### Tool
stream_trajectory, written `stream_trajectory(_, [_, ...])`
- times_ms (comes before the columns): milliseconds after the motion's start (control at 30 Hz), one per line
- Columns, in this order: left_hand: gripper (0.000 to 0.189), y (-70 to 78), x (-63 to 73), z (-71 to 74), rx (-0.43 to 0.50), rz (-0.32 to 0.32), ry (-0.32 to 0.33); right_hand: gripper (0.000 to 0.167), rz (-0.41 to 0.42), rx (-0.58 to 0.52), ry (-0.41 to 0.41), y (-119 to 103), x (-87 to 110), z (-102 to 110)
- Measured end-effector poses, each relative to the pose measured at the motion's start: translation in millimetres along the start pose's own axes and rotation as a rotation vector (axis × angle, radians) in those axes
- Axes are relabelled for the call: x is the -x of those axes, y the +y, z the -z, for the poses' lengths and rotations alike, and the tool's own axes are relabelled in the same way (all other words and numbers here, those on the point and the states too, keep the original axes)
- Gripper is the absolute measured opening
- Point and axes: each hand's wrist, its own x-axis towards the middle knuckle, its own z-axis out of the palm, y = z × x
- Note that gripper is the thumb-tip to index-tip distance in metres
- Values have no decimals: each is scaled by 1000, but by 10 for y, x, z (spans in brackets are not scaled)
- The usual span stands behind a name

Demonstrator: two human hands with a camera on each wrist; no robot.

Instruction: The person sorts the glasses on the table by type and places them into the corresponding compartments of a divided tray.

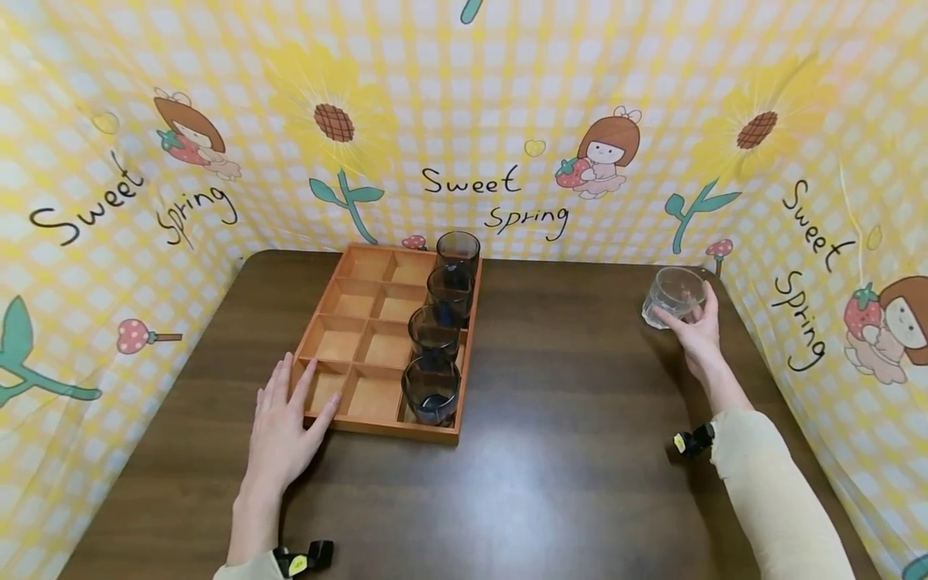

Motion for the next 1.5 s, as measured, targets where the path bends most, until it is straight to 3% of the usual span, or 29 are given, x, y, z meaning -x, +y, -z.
stream_trajectory(267, [75, 19, 107, -24, 10, -15, 25, 113, -43, 28, 90, 50, 16, 34])
stream_trajectory(567, [75, 16, 122, -8, 10, -7, 21, 104, -5, 50, 139, 26, 29, 44])
stream_trajectory(800, [76, 13, 93, 2, -1, -5, 21, 103, -7, 6, 86, -39, 21, 30])
stream_trajectory(1267, [77, 7, 41, 24, 5, 2, 16, 94, 68, -8, -129, -301, 118, -192])
stream_trajectory(1500, [77, 18, 42, 32, 3, 1, 14, 92, 93, 110, -176, -532, 213, -404])
